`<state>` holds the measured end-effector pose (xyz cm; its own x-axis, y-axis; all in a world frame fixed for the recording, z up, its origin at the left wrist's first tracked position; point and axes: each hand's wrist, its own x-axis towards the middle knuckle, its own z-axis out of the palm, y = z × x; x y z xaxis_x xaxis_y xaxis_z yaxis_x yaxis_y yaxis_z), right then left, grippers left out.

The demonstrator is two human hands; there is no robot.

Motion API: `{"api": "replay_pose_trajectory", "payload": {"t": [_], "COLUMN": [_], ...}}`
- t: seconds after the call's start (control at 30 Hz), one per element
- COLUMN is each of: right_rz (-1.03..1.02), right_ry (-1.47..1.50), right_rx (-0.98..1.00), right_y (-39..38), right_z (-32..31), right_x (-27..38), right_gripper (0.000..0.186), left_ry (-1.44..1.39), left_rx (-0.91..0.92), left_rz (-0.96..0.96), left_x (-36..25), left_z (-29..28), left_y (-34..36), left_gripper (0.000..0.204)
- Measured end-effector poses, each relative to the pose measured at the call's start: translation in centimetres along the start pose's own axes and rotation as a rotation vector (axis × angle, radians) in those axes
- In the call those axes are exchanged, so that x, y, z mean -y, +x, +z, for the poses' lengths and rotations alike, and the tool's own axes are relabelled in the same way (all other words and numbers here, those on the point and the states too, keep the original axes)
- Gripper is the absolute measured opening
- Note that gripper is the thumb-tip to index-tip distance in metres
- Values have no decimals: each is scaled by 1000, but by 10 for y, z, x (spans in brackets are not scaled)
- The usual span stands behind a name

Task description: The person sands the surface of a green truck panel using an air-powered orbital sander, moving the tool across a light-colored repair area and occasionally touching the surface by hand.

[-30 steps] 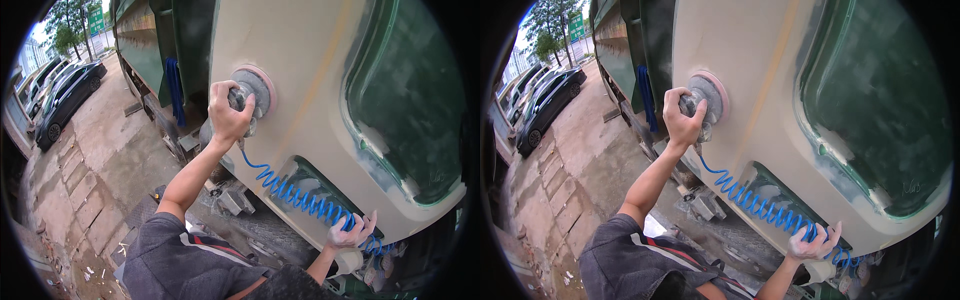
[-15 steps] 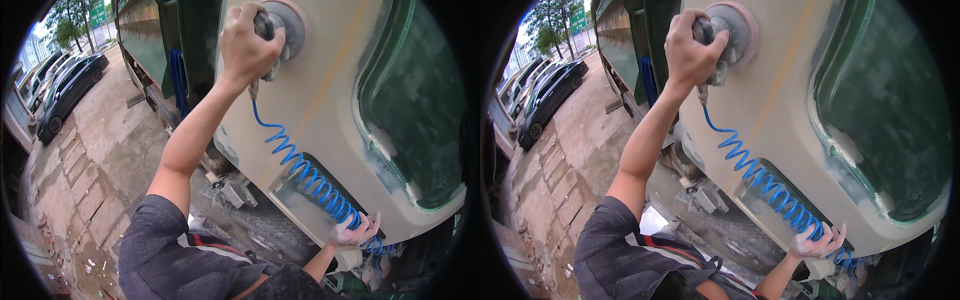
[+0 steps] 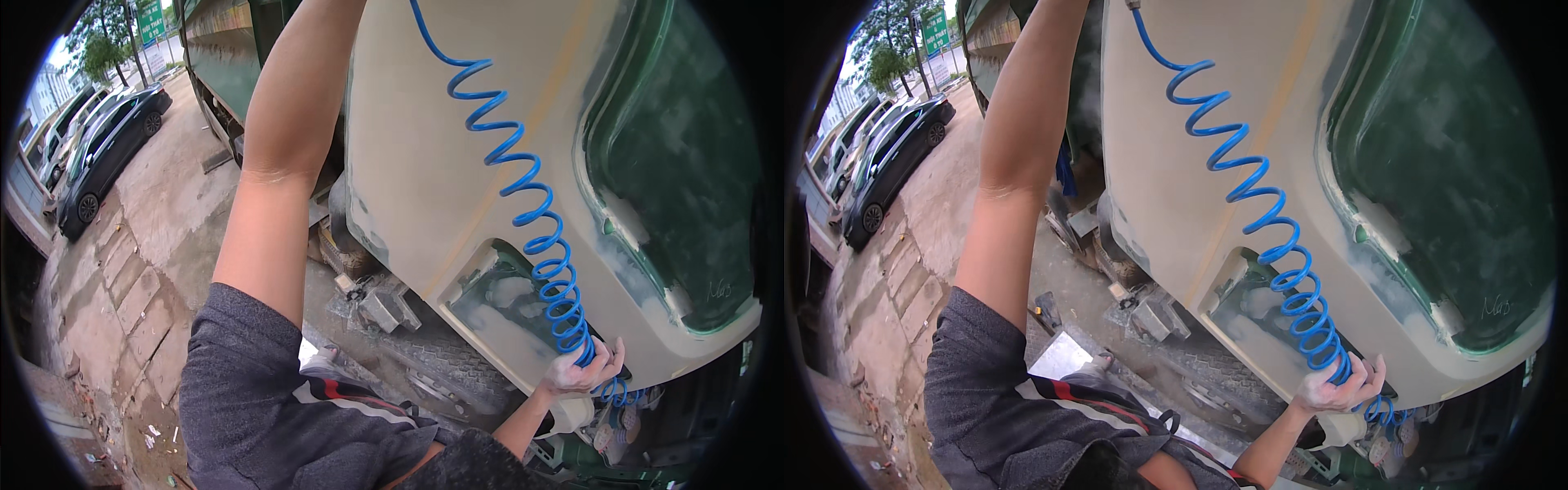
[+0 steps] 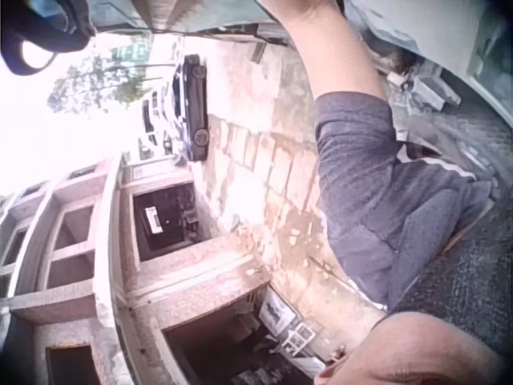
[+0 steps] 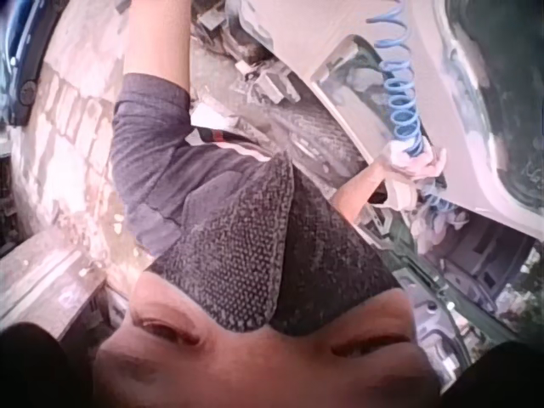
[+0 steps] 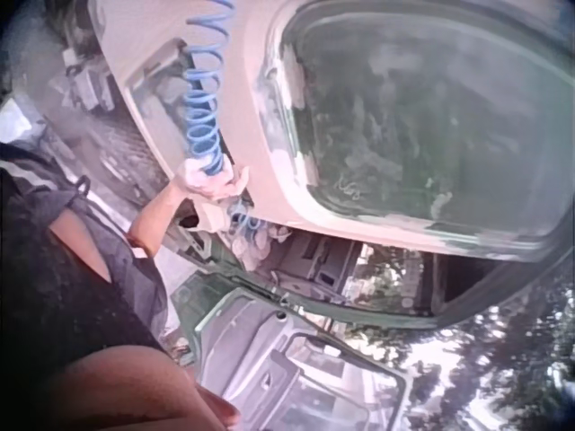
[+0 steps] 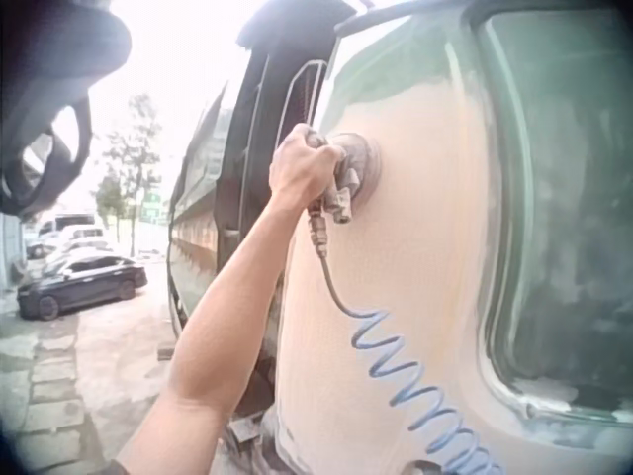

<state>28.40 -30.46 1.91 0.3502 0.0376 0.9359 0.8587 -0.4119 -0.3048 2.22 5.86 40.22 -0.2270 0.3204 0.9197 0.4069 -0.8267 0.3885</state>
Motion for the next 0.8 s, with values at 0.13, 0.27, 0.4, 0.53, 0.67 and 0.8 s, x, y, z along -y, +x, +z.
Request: {"api": "replay_pose_trajectory", "payload": {"t": [0.13,0.27,0.4,0.53,0.67,0.8], "right_rz": [5,-56,-106,-5,-4,-12], "right_ry": [0,22,-34,93,45,6], "right_rx": [16,55,99,64,23,23], "right_y": [-3,-2,-3,-1,-1,-4], "right_z": [-2,-8,-12,-2,-1,0], "right_x": [-3,-4,-11,-6,-2,0], "right_gripper": [18,16,17,19,21,18], "left_ry": [53,-97,-89,-14,7,-45], "left_rx": [275,59,58,47,15,-23], "left_rz": [-20,-42,-27,-65,-7,246], "left_x": [51,64,60,14,11,61], "left_z": [11,-28,-24,-7,-1,1], "left_y": [-127,-293,-270,-90,-30,-166], "left_gripper": [38,34,35,38,35,38]}}
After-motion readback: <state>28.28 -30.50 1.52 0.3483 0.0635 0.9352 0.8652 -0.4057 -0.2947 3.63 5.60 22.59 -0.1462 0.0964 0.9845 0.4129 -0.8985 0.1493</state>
